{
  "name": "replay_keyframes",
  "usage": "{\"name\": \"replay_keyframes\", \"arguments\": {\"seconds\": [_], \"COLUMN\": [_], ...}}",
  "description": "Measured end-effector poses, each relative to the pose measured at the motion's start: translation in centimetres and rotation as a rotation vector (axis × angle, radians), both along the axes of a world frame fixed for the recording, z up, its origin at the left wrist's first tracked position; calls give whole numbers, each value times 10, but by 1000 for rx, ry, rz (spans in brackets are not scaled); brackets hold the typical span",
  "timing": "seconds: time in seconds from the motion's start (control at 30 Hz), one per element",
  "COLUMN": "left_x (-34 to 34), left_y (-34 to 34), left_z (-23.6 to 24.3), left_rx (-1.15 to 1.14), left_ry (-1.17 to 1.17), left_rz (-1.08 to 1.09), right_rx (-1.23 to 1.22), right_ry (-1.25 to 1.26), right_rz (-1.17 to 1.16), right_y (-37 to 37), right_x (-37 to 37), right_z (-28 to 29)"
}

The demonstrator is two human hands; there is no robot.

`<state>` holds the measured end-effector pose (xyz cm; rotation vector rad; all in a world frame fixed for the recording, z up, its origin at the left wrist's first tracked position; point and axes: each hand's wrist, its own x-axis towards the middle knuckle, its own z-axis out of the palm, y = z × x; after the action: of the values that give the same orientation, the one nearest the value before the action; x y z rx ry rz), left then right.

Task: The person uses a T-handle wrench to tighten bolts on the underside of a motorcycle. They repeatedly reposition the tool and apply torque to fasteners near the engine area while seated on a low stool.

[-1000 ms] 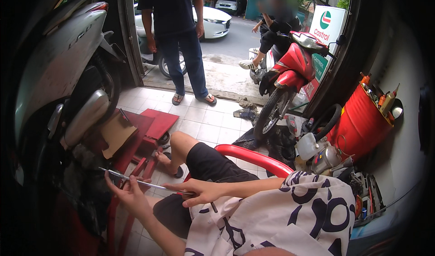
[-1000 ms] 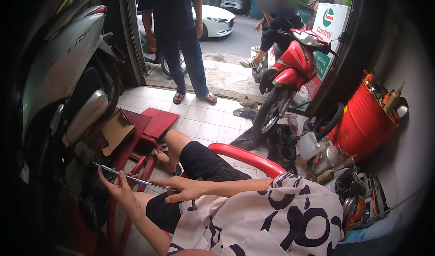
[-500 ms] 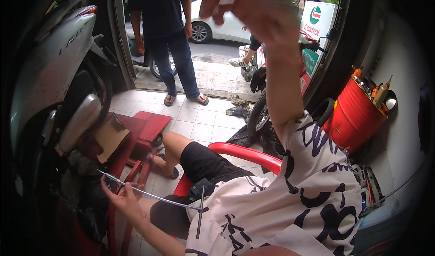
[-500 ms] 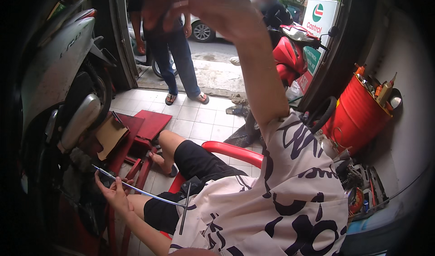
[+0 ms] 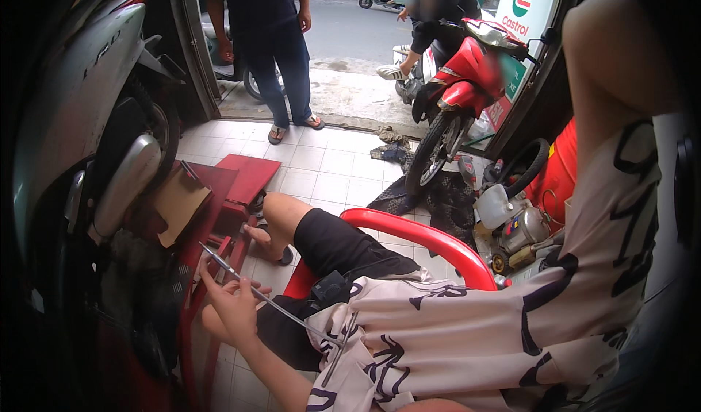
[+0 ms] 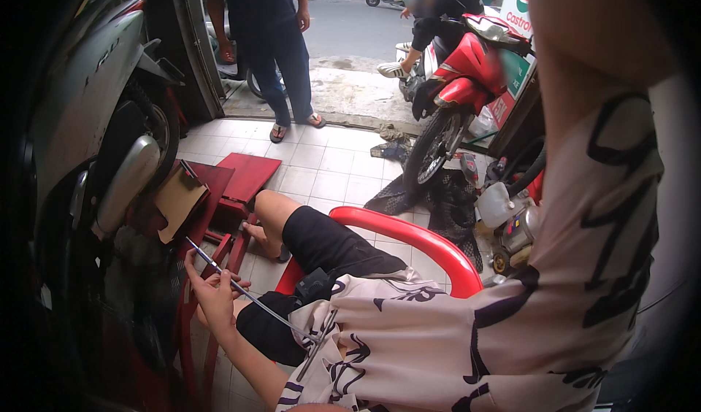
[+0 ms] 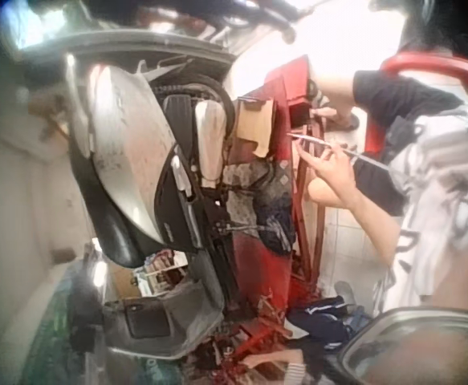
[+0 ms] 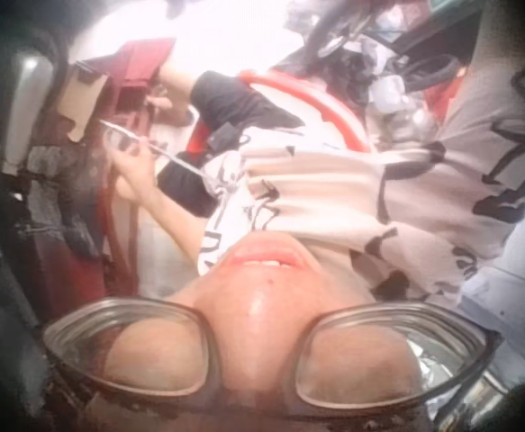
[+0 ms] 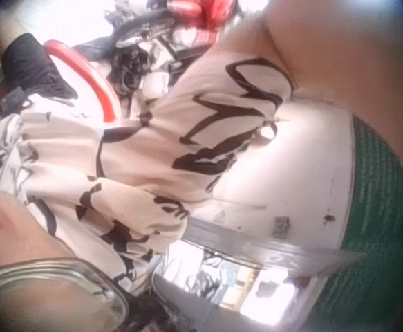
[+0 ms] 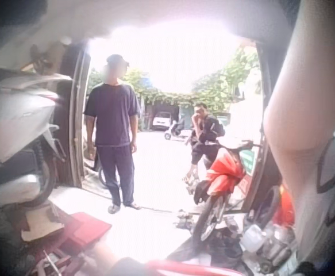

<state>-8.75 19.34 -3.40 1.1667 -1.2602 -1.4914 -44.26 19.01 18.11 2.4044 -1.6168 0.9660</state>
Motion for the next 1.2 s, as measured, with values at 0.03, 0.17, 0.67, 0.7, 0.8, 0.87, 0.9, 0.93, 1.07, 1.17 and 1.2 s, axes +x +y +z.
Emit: {"name": "replay_keyframes", "arguments": {"seconds": [0.03,0.17,0.67,0.7,0.8,0.87,0.9,0.93,1.07,1.17,1.2], "left_x": [-2,-1,2,-3,-3,0,0,1,24,-9,-11], "left_y": [-2,-9,-14,-16,-9,-12,-13,-10,-4,-7,-7], "left_z": [0,-8,-13,-17,-14,-21,-15,-9,-3,1,2], "left_rx": [14,91,56,88,38,-67,-81,-80,-80,-102,-70], "left_ry": [20,-3,-32,-33,-68,-51,-60,-77,-81,168,226], "left_rz": [9,-36,-93,-105,-118,-138,-135,-139,-19,-106,-114], "right_rx": [33,191,344,271,56,129,220,366,1021,1144,1095], "right_ry": [38,236,423,399,245,107,29,-28,-10,-316,-478], "right_rz": [-110,-478,-818,-780,-486,-148,43,248,1240,1305,1289], "right_y": [-16,-91,-163,-155,-95,-42,-15,9,65,123,137], "right_x": [-20,-98,-166,-162,-96,-34,-8,15,106,117,124], "right_z": [3,1,22,38,107,120,113,94,-108,-130,-145]}}
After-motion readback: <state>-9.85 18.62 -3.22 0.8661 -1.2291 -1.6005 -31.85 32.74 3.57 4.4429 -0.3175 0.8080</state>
